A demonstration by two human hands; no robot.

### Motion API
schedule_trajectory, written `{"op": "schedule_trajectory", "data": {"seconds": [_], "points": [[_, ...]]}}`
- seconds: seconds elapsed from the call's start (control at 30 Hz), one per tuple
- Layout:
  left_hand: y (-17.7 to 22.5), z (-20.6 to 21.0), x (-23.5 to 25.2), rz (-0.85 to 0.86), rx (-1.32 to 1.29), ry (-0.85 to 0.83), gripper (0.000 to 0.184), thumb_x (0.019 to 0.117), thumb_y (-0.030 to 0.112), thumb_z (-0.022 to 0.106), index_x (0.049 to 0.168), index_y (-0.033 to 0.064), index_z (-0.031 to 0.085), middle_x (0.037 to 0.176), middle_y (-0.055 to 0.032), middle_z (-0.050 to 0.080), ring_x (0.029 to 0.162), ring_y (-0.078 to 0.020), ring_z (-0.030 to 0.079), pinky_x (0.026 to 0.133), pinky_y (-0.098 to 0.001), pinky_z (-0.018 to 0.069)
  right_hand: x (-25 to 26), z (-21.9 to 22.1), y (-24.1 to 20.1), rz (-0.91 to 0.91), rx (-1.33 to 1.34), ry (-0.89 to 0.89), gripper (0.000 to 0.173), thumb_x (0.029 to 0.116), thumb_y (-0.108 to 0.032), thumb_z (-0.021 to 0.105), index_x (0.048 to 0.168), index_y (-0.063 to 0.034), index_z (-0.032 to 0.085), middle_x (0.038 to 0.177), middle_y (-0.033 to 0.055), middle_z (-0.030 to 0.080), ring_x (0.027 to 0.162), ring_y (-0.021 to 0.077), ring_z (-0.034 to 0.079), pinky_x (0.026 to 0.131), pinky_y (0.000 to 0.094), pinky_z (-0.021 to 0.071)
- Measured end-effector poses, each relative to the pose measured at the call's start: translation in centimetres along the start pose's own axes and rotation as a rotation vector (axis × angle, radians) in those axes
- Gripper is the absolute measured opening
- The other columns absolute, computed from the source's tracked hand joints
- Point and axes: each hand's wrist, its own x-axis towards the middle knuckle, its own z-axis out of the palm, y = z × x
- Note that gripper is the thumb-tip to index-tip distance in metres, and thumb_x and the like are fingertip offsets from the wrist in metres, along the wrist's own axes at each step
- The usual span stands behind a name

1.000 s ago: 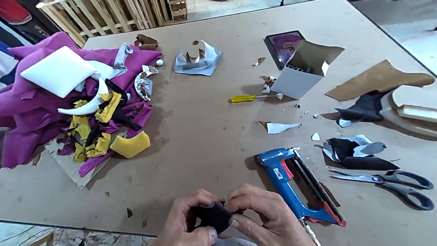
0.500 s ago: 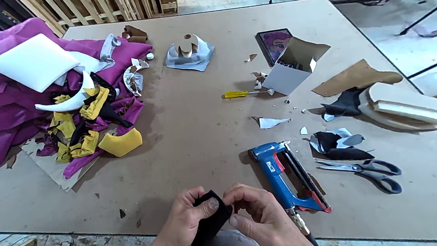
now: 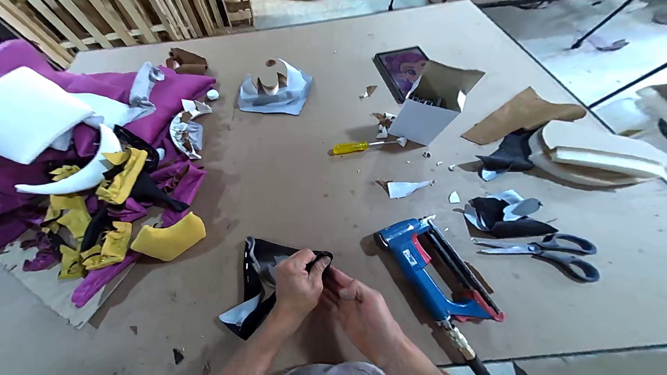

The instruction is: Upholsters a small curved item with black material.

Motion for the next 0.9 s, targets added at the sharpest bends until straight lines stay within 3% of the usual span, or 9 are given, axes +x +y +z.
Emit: {"op": "schedule_trajectory", "data": {"seconds": [0.1, 0.17, 0.23, 0.33, 0.47, 0.53, 0.67, 0.77, 0.9], "points": [[-0.5, 0.7, 0.2, -0.109, 0.103, -0.223, 0.032, 0.0924, 0.037, 0.069, 0.075, 0.01, 0.07, 0.067, -0.0014, 0.066, 0.065, -0.0147, 0.066, 0.064, -0.04, 0.0544, -3.0, -6.0, -0.5, -0.448, -1.065, 0.423, 0.044, 0.0918, -0.014, 0.053, 0.133, -0.0074, 0.068, 0.129, 0.0088, 0.07, 0.115, 0.0205, 0.069, 0.092, 0.0429, 0.0593], [-0.8, 0.3, 0.9, -0.042, 0.136, -0.319, 0.034, 0.0957, 0.037, 0.066, 0.075, 0.01, 0.069, 0.068, -0.0015, 0.065, 0.065, -0.0151, 0.065, 0.064, -0.0395, 0.0539, -4.1, -9.7, -2.0, -0.587, -1.479, 0.741, 0.055, 0.0876, -0.031, 0.068, 0.137, -0.007, 0.064, 0.125, 0.0252, 0.063, 0.111, 0.044, 0.064, 0.084, 0.0619, 0.0545], [-1.9, 0.4, 1.0, 0.167, 0.196, -0.323, 0.037, 0.0988, 0.035, 0.062, 0.072, 0.0097, 0.066, 0.065, -0.0018, 0.061, 0.064, -0.0162, 0.064, 0.06, -0.0366, 0.0551, -3.6, -12.2, -2.1, -0.498, -1.639, 0.846, 0.08, 0.0827, -0.049, 0.073, 0.147, -0.0047, 0.054, 0.121, 0.0322, 0.061, 0.107, 0.0539, 0.061, 0.08, 0.0673, 0.0517], [-3.0, 0.8, 1.0, 0.334, 0.27, -0.282, 0.039, 0.1014, 0.04, 0.057, 0.073, 0.0149, 0.066, 0.068, 0.0024, 0.059, 0.076, -0.0168, 0.059, 0.074, -0.0361, 0.0484, -2.4, -13.0, -2.3, -0.387, -1.699, 0.807, 0.088, 0.0826, -0.039, 0.08, 0.153, -0.0015, 0.043, 0.115, 0.0294, 0.064, 0.099, 0.0507, 0.065, 0.079, 0.0652, 0.0538], [-2.7, 0.8, 0.9, 0.286, 0.324, -0.243, 0.034, 0.1005, 0.044, 0.058, 0.081, 0.0208, 0.071, 0.102, -0.0017, 0.065, 0.117, -0.0258, 0.058, 0.104, -0.0557, 0.0412, -2.2, -11.3, -4.6, -0.277, -1.698, 0.772, 0.082, 0.0763, -0.011, 0.075, 0.151, 0.0011, 0.044, 0.118, 0.0293, 0.066, 0.101, 0.0506, 0.067, 0.082, 0.0682, 0.0526], [-2.8, 0.8, 0.8, 0.256, 0.313, -0.223, 0.03, 0.1005, 0.038, 0.059, 0.083, 0.018, 0.072, 0.112, -0.0054, 0.066, 0.123, -0.0291, 0.057, 0.103, -0.0546, 0.045, -3.5, -10.0, -6.3, -0.246, -1.719, 0.743, 0.072, 0.0741, -0.018, 0.068, 0.142, 0.0006, 0.055, 0.113, 0.0264, 0.069, 0.096, 0.0472, 0.069, 0.077, 0.0678, 0.0526], [-2.8, 1.1, 1.0, 0.188, 0.307, -0.219, 0.023, 0.0988, 0.026, 0.06, 0.085, 0.012, 0.071, 0.126, -0.0097, 0.065, 0.127, -0.0331, 0.056, 0.101, -0.052, 0.0503, -5.6, -5.0, -9.2, -0.209, -1.68, 0.428, 0.031, 0.0812, -0.03, 0.074, 0.099, -0.0052, 0.075, 0.073, 0.0125, 0.071, 0.066, 0.0314, 0.07, 0.057, 0.0567, 0.0529], [-2.5, 1.0, 1.1, 0.113, 0.346, -0.232, 0.023, 0.0988, 0.027, 0.058, 0.086, 0.0131, 0.071, 0.136, -0.0079, 0.062, 0.142, -0.0344, 0.045, 0.107, -0.0609, 0.0408, -4.5, -2.4, -9.2, -0.223, -1.632, 0.135, 0.033, 0.0779, -0.026, 0.078, 0.106, -0.0076, 0.078, 0.08, 0.0106, 0.075, 0.068, 0.0263, 0.072, 0.059, 0.0521, 0.0564], [-2.4, 1.2, 1.1, 0.09, 0.38, -0.209, 0.025, 0.0993, 0.029, 0.059, 0.082, 0.0153, 0.07, 0.134, -0.0066, 0.063, 0.141, -0.0338, 0.045, 0.108, -0.0623, 0.0373, -2.5, -1.8, -9.5, -0.192, -1.69, 0.014, 0.035, 0.0772, -0.028, 0.077, 0.108, -0.0119, 0.077, 0.08, 0.0067, 0.075, 0.068, 0.0218, 0.072, 0.057, 0.0475, 0.0559]]}}
